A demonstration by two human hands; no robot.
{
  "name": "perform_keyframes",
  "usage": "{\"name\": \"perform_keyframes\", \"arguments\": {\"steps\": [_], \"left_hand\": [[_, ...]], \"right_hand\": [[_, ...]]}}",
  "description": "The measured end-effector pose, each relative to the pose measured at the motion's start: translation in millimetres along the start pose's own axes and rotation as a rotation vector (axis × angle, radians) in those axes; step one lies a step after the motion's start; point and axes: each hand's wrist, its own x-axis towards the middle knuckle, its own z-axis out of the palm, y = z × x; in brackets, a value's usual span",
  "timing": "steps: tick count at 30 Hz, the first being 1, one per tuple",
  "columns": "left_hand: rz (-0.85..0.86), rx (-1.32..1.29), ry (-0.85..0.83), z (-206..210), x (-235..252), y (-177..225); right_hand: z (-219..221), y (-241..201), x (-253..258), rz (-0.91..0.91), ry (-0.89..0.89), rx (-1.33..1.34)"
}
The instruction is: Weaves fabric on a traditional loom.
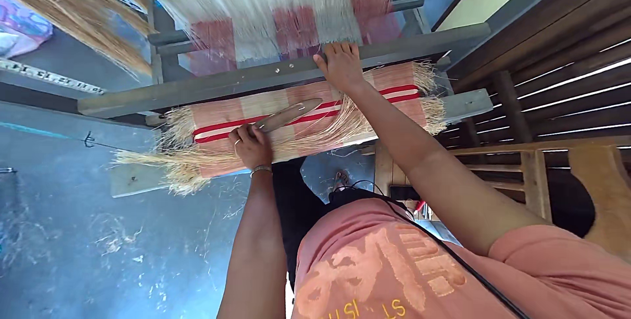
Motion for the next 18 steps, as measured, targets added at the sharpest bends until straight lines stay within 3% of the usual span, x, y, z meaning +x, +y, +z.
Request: {"name": "perform_keyframes", "arguments": {"steps": [9,15,18], "left_hand": [[-0.01,-0.022,0.028,-4.2,-0.8,4.2],[-0.012,-0.035,0.018,-6.5,0.4,5.1],[-0.005,-0.042,0.004,-11.6,0.8,5.3]], "right_hand": [[5.4,-1.3,4.9,-0.019,0.087,-0.041],[0.6,2.7,37.8,0.009,-0.015,-0.02],[-2.0,-1.6,24.7,0.033,-0.049,-0.006]]}}
